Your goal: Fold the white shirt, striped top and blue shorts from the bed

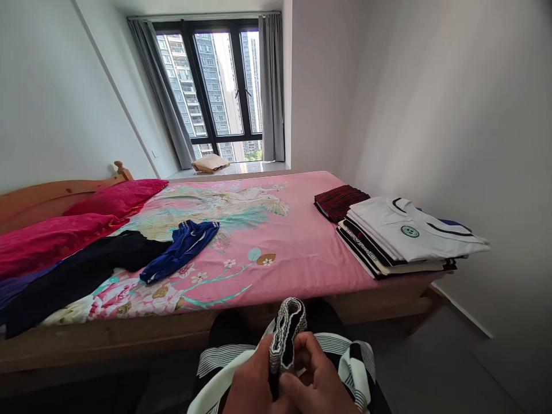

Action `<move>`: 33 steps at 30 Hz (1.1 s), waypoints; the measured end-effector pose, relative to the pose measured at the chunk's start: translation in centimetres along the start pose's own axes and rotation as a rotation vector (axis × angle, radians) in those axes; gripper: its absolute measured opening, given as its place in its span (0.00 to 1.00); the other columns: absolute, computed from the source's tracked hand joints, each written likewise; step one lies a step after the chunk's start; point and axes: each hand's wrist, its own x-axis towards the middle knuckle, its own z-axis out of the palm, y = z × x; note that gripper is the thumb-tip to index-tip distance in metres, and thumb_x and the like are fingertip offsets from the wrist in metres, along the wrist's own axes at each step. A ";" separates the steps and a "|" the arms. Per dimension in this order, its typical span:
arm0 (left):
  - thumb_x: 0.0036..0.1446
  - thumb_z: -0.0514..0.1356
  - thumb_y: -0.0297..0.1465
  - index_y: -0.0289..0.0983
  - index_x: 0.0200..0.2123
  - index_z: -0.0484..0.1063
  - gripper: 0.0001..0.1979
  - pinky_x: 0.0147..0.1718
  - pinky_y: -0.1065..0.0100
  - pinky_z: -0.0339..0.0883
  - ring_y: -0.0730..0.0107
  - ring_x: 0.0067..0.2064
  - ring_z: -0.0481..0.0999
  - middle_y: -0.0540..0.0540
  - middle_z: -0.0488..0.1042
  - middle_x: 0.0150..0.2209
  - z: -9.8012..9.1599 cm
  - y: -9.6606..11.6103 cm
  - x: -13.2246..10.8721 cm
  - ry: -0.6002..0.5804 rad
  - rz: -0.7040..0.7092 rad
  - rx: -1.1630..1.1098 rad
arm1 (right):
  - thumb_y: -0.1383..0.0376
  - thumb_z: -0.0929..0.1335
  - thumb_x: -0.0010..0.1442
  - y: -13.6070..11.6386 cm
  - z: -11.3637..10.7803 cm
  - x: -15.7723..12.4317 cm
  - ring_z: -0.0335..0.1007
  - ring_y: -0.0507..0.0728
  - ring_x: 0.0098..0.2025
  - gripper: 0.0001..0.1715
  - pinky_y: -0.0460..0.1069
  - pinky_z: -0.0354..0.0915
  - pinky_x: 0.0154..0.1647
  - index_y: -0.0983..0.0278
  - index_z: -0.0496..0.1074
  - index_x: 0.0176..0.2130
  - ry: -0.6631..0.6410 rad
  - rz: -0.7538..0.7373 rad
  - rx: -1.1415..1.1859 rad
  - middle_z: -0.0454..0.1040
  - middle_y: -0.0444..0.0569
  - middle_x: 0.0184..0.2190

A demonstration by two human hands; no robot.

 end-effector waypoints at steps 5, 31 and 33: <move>0.59 0.51 0.36 0.39 0.45 0.67 0.14 0.37 0.71 0.67 0.69 0.34 0.73 0.47 0.75 0.35 -0.6 -0.2 0.0 -0.039 0.057 -0.042 | 0.52 0.66 0.56 0.9 -0.2 0.0 0.60 0.51 0.30 0.19 0.47 0.61 0.32 0.64 0.62 0.38 0.095 -0.012 -0.106 0.66 0.44 0.29; 0.43 0.53 0.24 0.41 0.56 0.64 0.33 0.41 0.66 0.73 0.61 0.45 0.76 0.43 0.74 0.48 4.4 -4.0 0.2 0.439 0.251 0.386 | 0.47 0.68 0.52 0.1 -2.3 -0.4 0.64 0.54 0.31 0.28 0.48 0.67 0.24 0.63 0.66 0.44 0.227 0.330 0.406 0.67 0.47 0.33; 0.40 0.53 0.23 0.40 0.56 0.64 0.35 0.37 0.67 0.73 0.62 0.42 0.76 0.43 0.75 0.44 5.6 -4.0 0.3 0.439 0.358 0.471 | 0.49 0.68 0.52 0.0 -2.5 -0.3 0.67 0.55 0.32 0.25 0.48 0.67 0.25 0.63 0.66 0.42 0.203 0.370 0.495 0.69 0.48 0.34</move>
